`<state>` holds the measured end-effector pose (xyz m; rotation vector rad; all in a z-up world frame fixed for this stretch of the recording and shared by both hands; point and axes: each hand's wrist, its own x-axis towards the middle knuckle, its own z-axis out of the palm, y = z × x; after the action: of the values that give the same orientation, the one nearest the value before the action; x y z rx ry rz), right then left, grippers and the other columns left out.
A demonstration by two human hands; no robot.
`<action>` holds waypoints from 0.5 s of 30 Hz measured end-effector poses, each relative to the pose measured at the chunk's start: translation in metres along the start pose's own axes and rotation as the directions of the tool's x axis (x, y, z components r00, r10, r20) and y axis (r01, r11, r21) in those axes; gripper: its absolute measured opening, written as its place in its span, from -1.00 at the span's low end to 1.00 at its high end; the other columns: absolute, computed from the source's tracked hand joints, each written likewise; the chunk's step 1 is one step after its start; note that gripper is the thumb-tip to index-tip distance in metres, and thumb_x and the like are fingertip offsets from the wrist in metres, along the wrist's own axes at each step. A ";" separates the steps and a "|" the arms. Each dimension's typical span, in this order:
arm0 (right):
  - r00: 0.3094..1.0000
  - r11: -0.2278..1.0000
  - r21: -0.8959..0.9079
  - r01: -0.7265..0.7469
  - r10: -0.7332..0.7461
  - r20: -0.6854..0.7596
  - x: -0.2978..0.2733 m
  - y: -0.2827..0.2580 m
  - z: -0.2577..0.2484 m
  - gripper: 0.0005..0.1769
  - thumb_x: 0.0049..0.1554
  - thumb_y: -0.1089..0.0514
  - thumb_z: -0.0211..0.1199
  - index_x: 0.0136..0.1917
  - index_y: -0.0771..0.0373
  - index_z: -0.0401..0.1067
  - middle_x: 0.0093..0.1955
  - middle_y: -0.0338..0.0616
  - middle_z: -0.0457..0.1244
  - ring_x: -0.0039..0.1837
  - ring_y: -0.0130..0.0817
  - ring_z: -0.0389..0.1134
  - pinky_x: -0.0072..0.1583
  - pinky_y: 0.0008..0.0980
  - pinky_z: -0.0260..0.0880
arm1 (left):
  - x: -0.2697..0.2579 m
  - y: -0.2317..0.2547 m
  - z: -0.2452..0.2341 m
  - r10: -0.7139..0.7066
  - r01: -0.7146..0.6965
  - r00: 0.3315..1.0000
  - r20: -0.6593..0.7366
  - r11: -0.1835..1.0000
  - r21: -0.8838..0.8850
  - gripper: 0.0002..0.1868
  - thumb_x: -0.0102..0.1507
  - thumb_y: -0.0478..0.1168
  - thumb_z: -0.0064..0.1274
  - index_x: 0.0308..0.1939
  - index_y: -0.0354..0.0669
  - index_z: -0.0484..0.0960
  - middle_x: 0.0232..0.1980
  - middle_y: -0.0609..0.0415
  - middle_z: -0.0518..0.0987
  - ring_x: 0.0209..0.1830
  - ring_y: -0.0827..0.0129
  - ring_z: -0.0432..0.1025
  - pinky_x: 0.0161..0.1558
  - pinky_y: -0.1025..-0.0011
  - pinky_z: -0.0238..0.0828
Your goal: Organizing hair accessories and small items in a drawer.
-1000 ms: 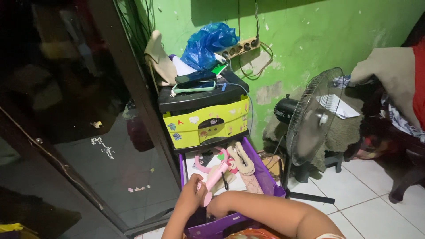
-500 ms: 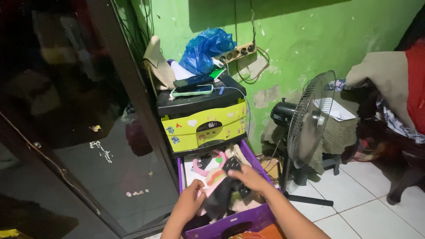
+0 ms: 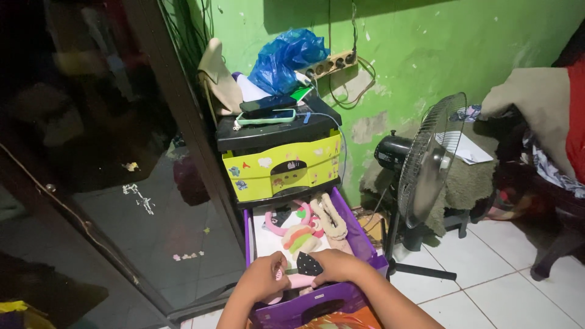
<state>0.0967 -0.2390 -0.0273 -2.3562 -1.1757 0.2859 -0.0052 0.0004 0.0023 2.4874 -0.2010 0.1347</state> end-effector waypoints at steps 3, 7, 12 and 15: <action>0.999 1.000 -0.017 -0.018 0.019 0.051 -0.003 -0.001 0.001 -0.33 -0.11 0.05 0.51 0.25 0.18 0.40 0.06 0.00 0.41 0.12 -0.12 0.45 0.15 -0.26 0.41 | -0.001 0.000 0.000 0.022 -0.020 0.999 0.038 0.999 -0.031 -0.57 -0.06 -0.14 0.31 -0.15 -0.12 0.58 -0.34 -0.05 0.65 -0.29 0.12 0.58 -0.18 0.28 0.48; 0.995 1.000 0.025 0.005 -0.007 0.103 -0.001 0.006 0.007 -0.43 -0.10 0.06 0.53 0.16 0.19 0.47 -0.01 -0.04 0.43 0.07 -0.18 0.47 0.11 -0.28 0.43 | 0.003 -0.008 0.007 -0.031 0.031 0.996 0.083 1.000 0.007 -0.63 0.03 -0.17 0.20 -0.07 -0.02 0.62 -0.31 0.00 0.68 -0.28 0.15 0.60 -0.15 0.31 0.50; 0.994 0.996 0.084 -0.031 0.022 0.106 0.001 -0.002 0.008 -0.56 -0.11 0.07 0.48 0.05 0.21 0.56 -0.11 -0.09 0.45 -0.03 -0.23 0.49 0.07 -0.30 0.45 | 0.007 -0.016 0.013 0.056 -0.057 0.998 0.015 0.996 0.070 -0.58 0.01 -0.19 0.30 -0.05 -0.04 0.63 -0.19 0.02 0.68 -0.18 0.18 0.57 -0.10 0.30 0.48; 0.997 0.996 0.076 -0.049 0.044 0.059 -0.006 -0.024 0.001 -0.58 -0.02 -0.04 0.47 0.05 0.21 0.56 -0.13 -0.03 0.43 -0.03 -0.20 0.48 0.08 -0.29 0.43 | 0.001 -0.010 0.006 0.036 -0.036 0.999 0.012 0.999 -0.018 -0.59 0.04 -0.17 0.26 -0.02 -0.01 0.64 -0.19 0.03 0.68 -0.19 0.18 0.58 -0.09 0.30 0.51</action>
<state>0.0761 -0.2308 -0.0161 -2.3242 -1.1168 0.4102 -0.0022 0.0042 -0.0084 2.4679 -0.2514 0.1315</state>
